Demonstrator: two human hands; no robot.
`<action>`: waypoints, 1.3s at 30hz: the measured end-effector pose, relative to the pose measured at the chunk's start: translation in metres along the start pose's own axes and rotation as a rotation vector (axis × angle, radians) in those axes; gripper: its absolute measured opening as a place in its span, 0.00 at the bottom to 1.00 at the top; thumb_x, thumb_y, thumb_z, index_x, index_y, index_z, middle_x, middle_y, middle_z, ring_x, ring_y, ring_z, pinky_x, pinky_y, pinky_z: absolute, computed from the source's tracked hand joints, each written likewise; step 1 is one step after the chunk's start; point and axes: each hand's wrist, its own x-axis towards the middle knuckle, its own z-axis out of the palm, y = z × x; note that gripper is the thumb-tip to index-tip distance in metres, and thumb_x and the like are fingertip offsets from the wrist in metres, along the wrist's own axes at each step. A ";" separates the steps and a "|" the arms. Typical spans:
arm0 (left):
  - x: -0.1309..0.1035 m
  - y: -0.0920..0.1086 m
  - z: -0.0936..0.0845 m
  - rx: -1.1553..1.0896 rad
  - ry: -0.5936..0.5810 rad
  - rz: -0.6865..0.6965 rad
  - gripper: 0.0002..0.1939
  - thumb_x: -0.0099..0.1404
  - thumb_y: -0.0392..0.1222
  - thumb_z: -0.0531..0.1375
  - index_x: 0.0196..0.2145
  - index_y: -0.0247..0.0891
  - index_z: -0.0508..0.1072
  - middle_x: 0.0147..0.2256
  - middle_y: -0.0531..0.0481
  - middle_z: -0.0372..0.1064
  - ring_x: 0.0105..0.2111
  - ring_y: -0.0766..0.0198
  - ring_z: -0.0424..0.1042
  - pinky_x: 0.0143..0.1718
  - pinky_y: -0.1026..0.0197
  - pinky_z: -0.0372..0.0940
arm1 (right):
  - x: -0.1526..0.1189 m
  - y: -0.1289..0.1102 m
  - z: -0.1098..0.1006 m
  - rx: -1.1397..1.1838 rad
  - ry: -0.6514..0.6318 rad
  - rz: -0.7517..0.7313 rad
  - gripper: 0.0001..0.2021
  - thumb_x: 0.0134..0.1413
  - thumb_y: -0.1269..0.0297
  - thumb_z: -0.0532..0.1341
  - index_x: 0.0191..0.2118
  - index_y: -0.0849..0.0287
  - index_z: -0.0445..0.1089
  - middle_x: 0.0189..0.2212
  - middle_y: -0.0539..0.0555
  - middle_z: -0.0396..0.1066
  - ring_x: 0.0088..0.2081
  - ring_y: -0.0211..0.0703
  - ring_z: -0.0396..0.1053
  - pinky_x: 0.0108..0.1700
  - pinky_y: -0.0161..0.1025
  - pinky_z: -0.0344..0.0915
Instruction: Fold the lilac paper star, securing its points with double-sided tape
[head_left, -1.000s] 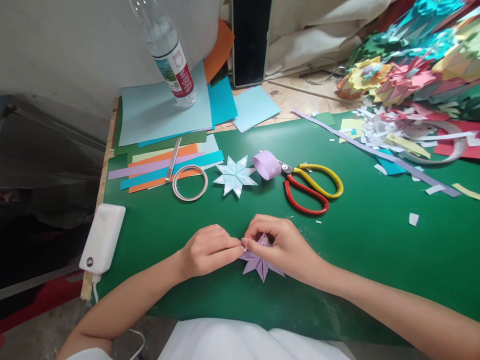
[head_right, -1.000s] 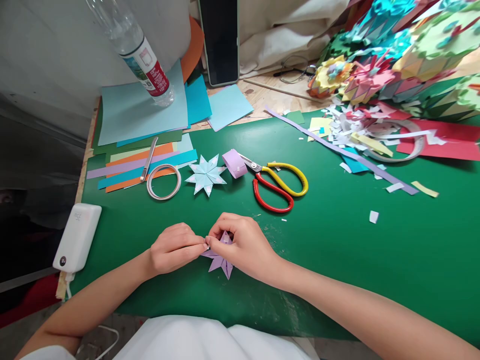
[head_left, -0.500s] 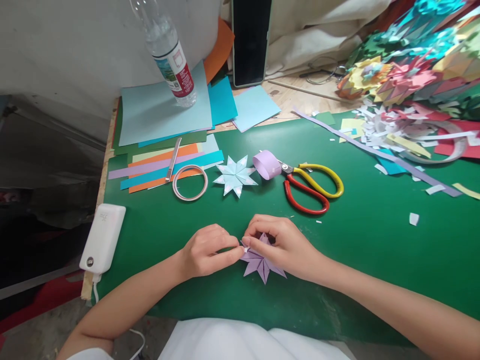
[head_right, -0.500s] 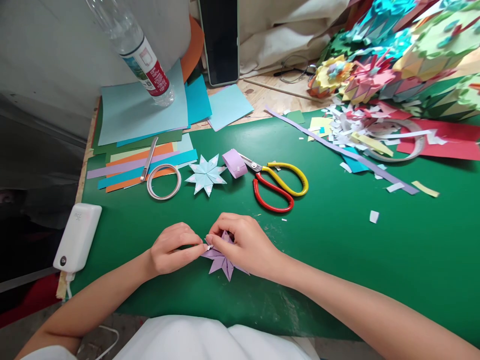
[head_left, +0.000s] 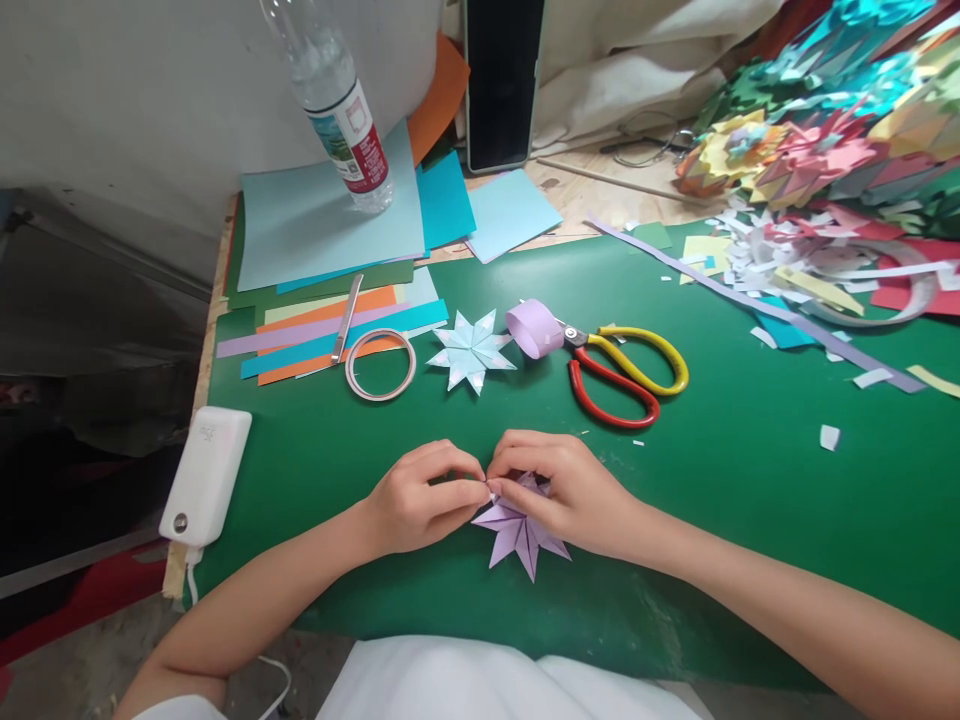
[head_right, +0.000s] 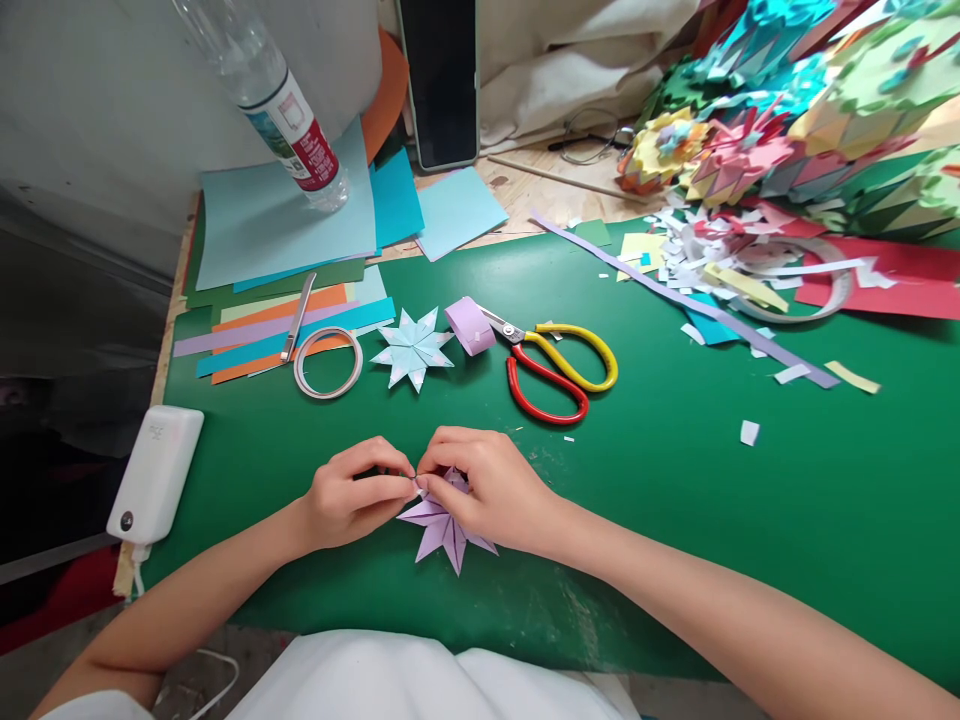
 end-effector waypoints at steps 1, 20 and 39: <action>0.000 0.000 0.000 -0.041 -0.006 -0.051 0.02 0.65 0.32 0.60 0.36 0.36 0.73 0.33 0.48 0.71 0.31 0.68 0.69 0.33 0.65 0.67 | 0.000 0.000 0.000 -0.012 0.000 -0.004 0.09 0.59 0.67 0.57 0.29 0.60 0.71 0.28 0.52 0.70 0.29 0.34 0.65 0.31 0.31 0.60; 0.004 0.000 -0.003 -0.235 0.016 -0.267 0.01 0.63 0.33 0.62 0.33 0.36 0.74 0.30 0.49 0.73 0.31 0.68 0.72 0.33 0.67 0.69 | -0.004 0.005 0.002 -0.092 0.156 -0.239 0.06 0.56 0.71 0.55 0.34 0.58 0.69 0.34 0.54 0.67 0.33 0.37 0.64 0.34 0.35 0.62; 0.003 0.001 -0.008 -0.338 0.012 -0.498 0.07 0.64 0.38 0.62 0.40 0.36 0.69 0.33 0.49 0.71 0.30 0.68 0.69 0.33 0.65 0.68 | -0.001 0.013 0.006 -0.388 0.233 -0.520 0.02 0.57 0.73 0.60 0.34 0.60 0.69 0.31 0.54 0.70 0.34 0.38 0.60 0.35 0.36 0.63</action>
